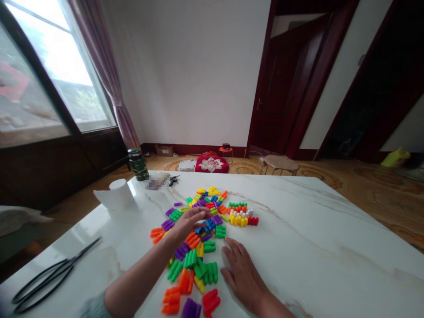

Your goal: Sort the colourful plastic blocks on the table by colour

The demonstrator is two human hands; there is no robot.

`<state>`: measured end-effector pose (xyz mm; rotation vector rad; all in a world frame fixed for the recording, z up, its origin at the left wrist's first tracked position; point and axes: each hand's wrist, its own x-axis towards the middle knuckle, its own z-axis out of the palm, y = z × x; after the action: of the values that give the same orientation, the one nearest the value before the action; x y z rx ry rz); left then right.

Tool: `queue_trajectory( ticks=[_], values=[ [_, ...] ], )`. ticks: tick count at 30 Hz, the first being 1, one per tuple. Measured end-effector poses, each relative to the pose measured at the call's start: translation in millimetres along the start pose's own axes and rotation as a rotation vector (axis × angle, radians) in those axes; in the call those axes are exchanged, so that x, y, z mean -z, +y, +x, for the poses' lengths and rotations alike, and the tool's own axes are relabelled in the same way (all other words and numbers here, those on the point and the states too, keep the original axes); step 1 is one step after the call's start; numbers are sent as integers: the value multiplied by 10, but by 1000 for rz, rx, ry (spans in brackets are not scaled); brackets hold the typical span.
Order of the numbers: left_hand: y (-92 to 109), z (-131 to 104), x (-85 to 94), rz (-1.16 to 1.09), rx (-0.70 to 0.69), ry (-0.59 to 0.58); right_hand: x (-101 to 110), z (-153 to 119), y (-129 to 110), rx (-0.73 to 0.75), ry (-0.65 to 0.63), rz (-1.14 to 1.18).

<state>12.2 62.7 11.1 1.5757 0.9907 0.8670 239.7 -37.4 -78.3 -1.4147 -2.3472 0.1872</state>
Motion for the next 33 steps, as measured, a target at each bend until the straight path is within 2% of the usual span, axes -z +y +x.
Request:
queue_trajectory(
  ticks=[1,2,5,8,11,14,18,22,28,33],
  values=[
    [24,206,17,364,-31,35,8,-1,-1,-1,-5,1],
    [25,419,35,479,-34,59,16,-3,4,-1,-12,3],
    [-67,1030,74,674,-20,70,38,-5,32,3,-28,4],
    [-189,1516,47,841,38,45,47,-3,53,15,-30,5],
    [-266,1864,-56,955,77,-11,44,-4,63,36,-21,2],
    [-314,2071,-185,1020,108,-77,36,-12,64,42,-11,-1],
    [-361,2136,-283,1090,120,-84,48,-20,45,18,-12,27],
    [-322,2058,-261,1120,112,-91,71,-13,20,-10,-5,56],
    [-95,1850,-180,1058,158,-185,33,-1,36,27,70,62],
    [81,1540,-88,932,118,-230,0,9,63,43,73,34]
  ],
)
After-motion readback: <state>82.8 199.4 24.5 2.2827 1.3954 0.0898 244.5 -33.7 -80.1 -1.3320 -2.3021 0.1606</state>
